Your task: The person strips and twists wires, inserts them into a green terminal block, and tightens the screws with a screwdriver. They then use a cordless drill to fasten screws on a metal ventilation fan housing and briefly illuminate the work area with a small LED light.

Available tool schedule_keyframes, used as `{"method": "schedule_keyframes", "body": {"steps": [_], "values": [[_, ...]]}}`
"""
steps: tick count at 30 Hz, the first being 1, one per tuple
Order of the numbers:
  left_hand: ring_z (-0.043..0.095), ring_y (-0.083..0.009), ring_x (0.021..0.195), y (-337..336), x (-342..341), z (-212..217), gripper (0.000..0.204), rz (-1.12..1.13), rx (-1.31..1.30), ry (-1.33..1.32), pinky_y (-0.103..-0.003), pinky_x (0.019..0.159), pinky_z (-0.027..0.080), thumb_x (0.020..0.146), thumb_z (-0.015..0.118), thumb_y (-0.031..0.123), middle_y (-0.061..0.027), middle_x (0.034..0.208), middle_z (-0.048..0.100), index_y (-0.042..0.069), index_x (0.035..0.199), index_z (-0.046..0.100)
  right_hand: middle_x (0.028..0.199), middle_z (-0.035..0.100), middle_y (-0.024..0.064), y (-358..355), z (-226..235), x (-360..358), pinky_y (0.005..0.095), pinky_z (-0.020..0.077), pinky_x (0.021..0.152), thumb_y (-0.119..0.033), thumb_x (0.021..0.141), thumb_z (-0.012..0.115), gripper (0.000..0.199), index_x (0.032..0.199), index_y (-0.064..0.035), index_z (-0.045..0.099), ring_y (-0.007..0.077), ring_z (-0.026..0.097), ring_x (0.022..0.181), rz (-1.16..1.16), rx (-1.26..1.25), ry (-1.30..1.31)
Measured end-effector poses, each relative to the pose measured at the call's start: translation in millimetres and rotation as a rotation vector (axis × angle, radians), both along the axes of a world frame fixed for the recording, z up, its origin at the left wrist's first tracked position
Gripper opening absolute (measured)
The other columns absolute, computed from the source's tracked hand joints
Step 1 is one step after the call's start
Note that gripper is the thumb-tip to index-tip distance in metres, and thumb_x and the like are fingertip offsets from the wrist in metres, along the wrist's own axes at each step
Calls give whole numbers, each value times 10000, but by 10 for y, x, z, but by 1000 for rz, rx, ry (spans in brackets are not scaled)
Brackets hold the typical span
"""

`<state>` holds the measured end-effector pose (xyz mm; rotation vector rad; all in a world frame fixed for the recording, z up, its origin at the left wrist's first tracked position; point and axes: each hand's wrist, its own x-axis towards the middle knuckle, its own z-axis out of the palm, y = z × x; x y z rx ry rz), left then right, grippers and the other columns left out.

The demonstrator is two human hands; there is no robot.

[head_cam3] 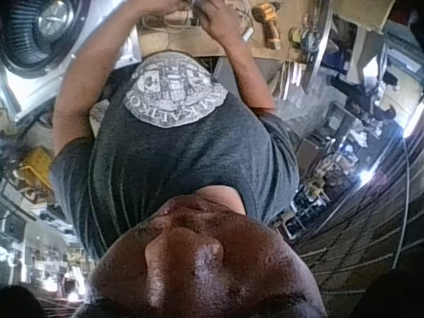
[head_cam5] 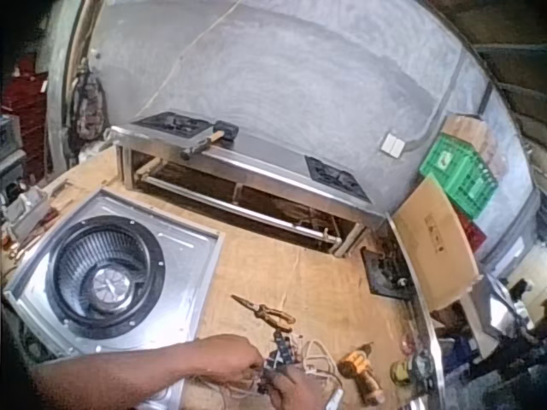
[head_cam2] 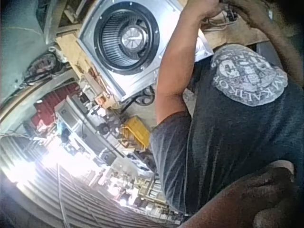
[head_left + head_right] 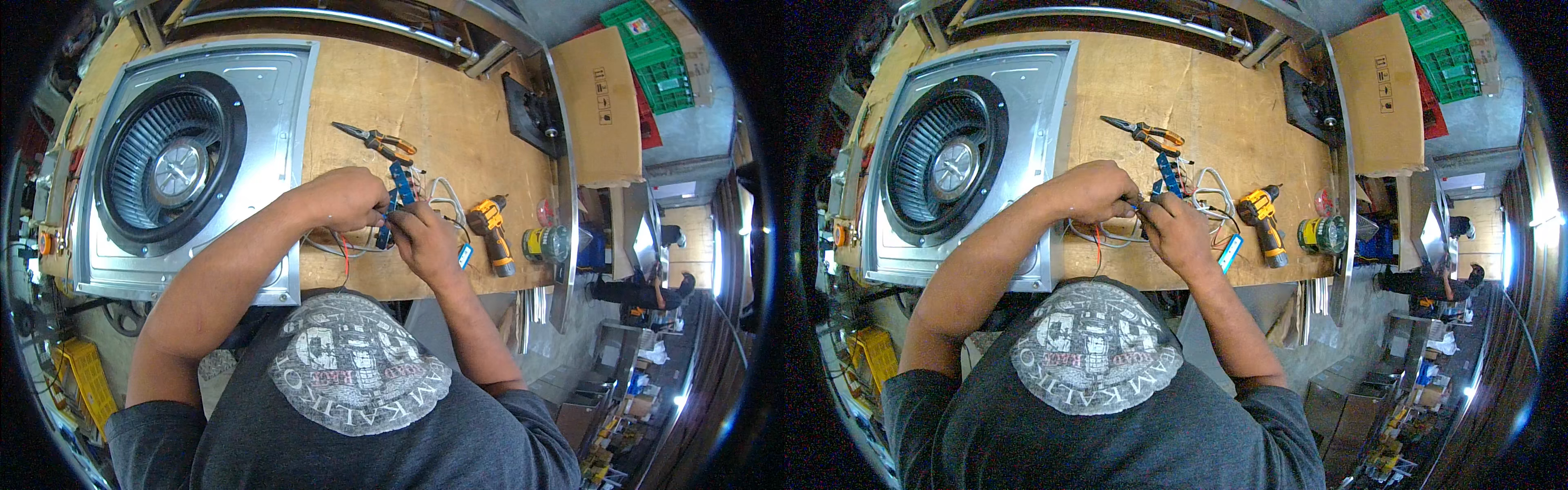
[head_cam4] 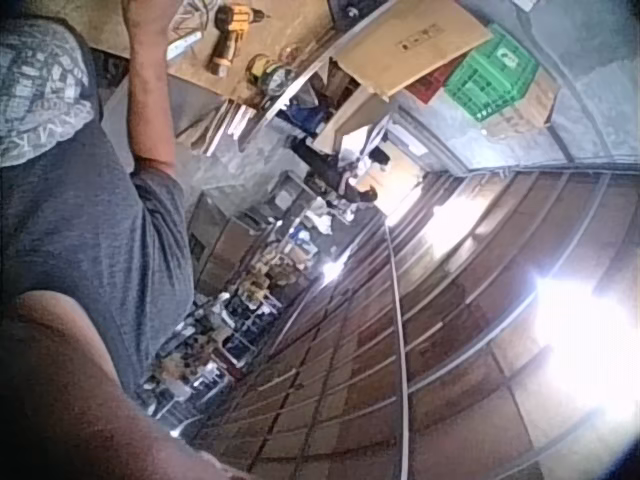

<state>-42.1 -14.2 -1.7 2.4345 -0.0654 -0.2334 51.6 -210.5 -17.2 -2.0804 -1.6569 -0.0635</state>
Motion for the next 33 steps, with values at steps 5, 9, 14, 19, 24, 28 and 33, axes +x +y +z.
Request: {"method": "schedule_keyframes", "body": {"steps": [5, 9, 14, 19, 24, 28, 33], "values": [[670, -398, 821, -18, -1, 5, 232, -47, 44, 23, -487, 745, 508, 851, 713, 276, -180, 823, 699, 66, 947, 729, 826, 593, 102, 12, 31, 24, 418, 498, 599, -163, 861, 688, 115, 933, -74, 683, 301, 631, 724, 28, -58, 63], [668, -394, 809, -14, -15, 126, 241, -56, 66, -17, -492, 739, 508, 843, 715, 284, -177, 820, 697, 67, 946, 726, 744, 586, 75, 9, -80, 93, 343, 453, 547, -139, 897, 664, 98, 893, -41, 656, 206, 582, 632, -46, -88, 583], [666, -387, 831, -32, 21, 55, 237, -80, 177, -157, -496, 752, 507, 839, 710, 280, -178, 829, 692, 70, 947, 728, 700, 544, 6, 24, -202, 160, 243, 335, 486, -162, 963, 591, 128, 908, -47, 596, 104, 455, 539, -259, -81, 1950], [664, -392, 859, -1, 0, -38, 229, 25, 14, -107, -489, 787, 507, 854, 699, 266, -188, 858, 696, 72, 971, 733, 723, 577, 19, 37, -147, 78, 291, 444, 540, -167, 974, 598, 159, 976, -14, 644, 150, 554, 588, -331, -55, 1489], [672, -394, 874, 20, 27, -9, 239, 67, -65, -14, -483, 798, 512, 891, 679, 276, -197, 876, 702, 77, 1006, 742, 829, 649, 102, -12, -66, 58, 370, 516, 623, -153, 893, 694, 172, 1032, -53, 686, 285, 656, 720, -92, 16, 354], [665, -402, 876, 5, 19, 8, 220, 42, -126, 39, -474, 802, 509, 892, 660, 225, -205, 894, 703, 57, 1016, 731, 802, 612, 102, -5, -174, 86, 405, 482, 577, -160, 824, 744, 158, 952, -80, 699, 311, 617, 665, -32, 153, 27], [661, -408, 875, 25, 1, -79, 218, -10, -121, 52, -479, 800, 505, 892, 652, 219, -210, 879, 698, 67, 1031, 725, 750, 587, 101, 55, -127, 23, 404, 462, 558, -172, 837, 734, 143, 916, -59, 696, 281, 598, 637, 2, 164, 57]]}}
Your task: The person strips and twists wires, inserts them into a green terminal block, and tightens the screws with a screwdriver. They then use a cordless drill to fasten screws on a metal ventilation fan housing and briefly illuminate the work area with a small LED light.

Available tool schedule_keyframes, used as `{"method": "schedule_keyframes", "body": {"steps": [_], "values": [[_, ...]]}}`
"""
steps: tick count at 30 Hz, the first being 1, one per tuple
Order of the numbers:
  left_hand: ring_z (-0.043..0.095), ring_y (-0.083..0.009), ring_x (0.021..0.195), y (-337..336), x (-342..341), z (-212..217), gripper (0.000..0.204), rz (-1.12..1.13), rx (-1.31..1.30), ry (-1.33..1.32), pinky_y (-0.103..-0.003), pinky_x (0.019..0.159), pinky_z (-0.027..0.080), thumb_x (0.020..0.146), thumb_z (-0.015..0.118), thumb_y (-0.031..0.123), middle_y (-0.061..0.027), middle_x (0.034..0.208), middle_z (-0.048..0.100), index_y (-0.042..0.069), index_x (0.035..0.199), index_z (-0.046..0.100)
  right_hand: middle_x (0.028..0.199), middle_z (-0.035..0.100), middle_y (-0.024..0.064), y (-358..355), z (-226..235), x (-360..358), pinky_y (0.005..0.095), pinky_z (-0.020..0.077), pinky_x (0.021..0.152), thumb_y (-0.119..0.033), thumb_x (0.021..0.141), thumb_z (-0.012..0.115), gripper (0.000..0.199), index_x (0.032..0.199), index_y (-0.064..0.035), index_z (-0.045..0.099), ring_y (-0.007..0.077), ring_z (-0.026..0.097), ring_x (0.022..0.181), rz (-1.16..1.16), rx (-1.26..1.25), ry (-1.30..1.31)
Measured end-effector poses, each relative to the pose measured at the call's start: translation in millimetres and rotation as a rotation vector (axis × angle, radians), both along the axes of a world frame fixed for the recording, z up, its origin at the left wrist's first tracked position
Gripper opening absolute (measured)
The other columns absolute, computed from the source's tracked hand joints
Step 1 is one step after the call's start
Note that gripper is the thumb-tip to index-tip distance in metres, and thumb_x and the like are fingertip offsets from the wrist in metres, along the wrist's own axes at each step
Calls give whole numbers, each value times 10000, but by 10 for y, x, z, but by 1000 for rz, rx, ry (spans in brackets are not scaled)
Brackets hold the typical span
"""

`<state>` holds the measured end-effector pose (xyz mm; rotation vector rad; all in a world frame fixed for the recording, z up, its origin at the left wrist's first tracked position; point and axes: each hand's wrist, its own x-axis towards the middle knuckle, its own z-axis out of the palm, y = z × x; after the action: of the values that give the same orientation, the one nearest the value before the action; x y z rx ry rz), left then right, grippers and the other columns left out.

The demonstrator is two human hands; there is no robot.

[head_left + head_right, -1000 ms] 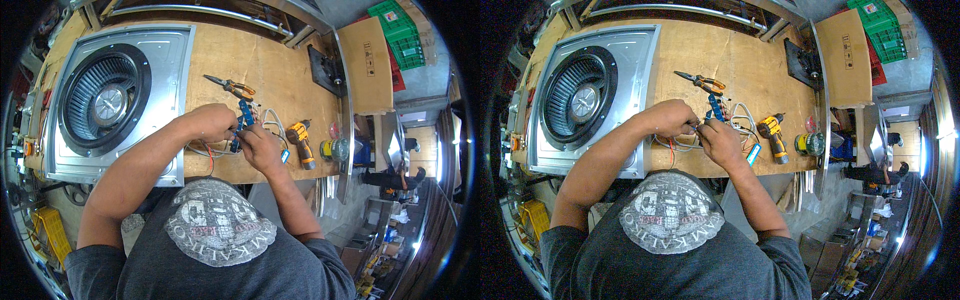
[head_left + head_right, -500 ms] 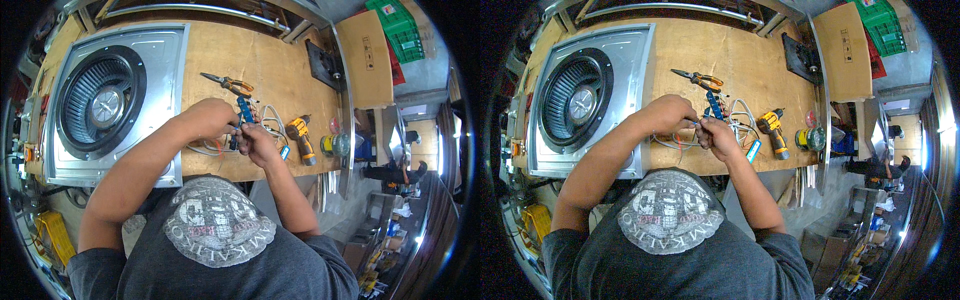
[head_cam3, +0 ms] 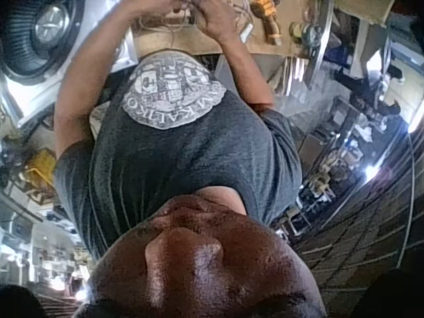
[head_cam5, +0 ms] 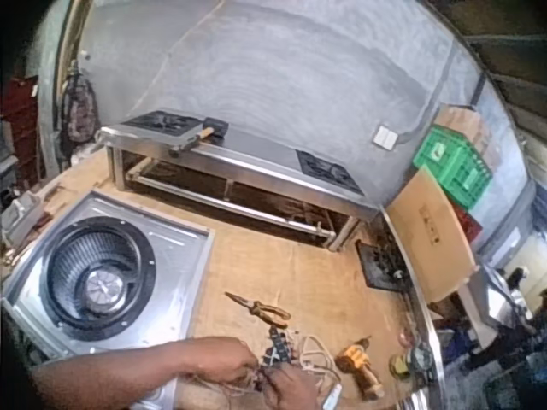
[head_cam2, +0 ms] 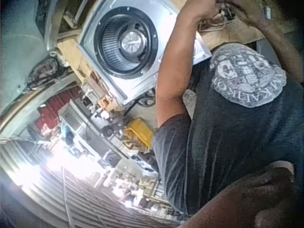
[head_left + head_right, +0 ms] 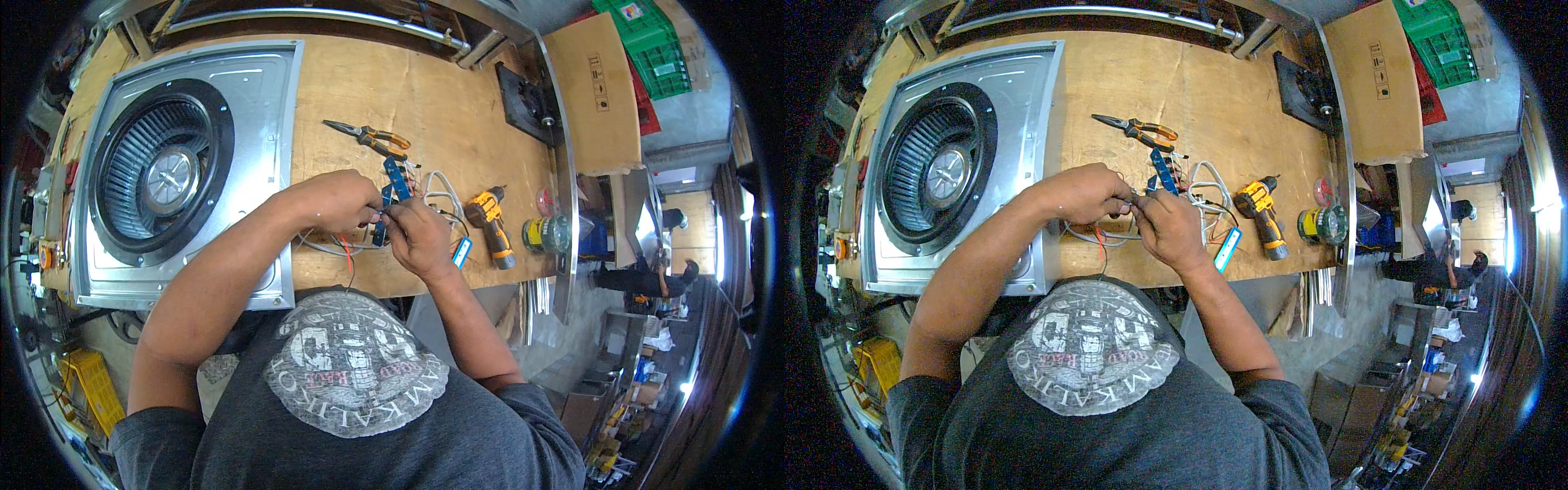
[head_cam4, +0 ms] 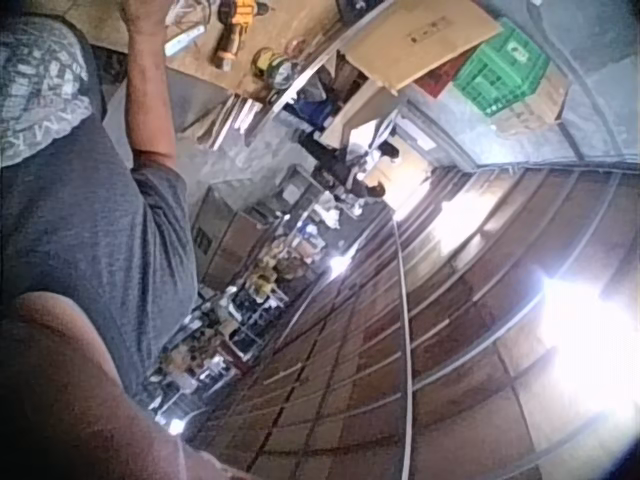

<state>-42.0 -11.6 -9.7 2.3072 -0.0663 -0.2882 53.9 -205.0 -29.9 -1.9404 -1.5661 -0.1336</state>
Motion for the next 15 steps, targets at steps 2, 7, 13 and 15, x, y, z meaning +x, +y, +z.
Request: {"method": "schedule_keyframes", "body": {"steps": [2, 7, 13, 15], "values": [[662, -408, 865, -15, -7, 42, 225, -37, 45, -8, -485, 790, 504, 895, 648, 231, -208, 865, 696, 70, 1035, 722, 730, 581, 90, -14, -30, -29, 381, 447, 544, -172, 876, 701, 131, 910, -45, 692, 245, 586, 623, -39, -47, 195], [666, -407, 842, -33, -17, 85, 233, -80, 258, -124, -505, 768, 508, 924, 604, 270, -197, 851, 694, 72, 984, 710, 703, 556, 27, 25, -128, 19, 293, 365, 502, -176, 958, 601, 169, 883, -43, 672, 144, 500, 567, -202, -178, 1243], [673, -393, 816, 47, -19, 17, 238, 118, 273, -194, -489, 747, 522, 942, 578, 270, -191, 866, 696, 67, 985, 693, 721, 555, 2, 90, -149, 130, 258, 365, 505, -234, 977, 586, 180, 940, -68, 646, 100, 466, 552, -212, -123, 1748], [677, -377, 796, 93, 42, -4, 239, 260, 101, -138, -469, 746, 527, 948, 577, 255, -187, 861, 695, 49, 1005, 684, 722, 549, -12, 160, -212, 147, 255, 405, 533, -287, 999, 566, 247, 978, -51, 639, 122, 516, 581, -277, -180, 1408]]}}
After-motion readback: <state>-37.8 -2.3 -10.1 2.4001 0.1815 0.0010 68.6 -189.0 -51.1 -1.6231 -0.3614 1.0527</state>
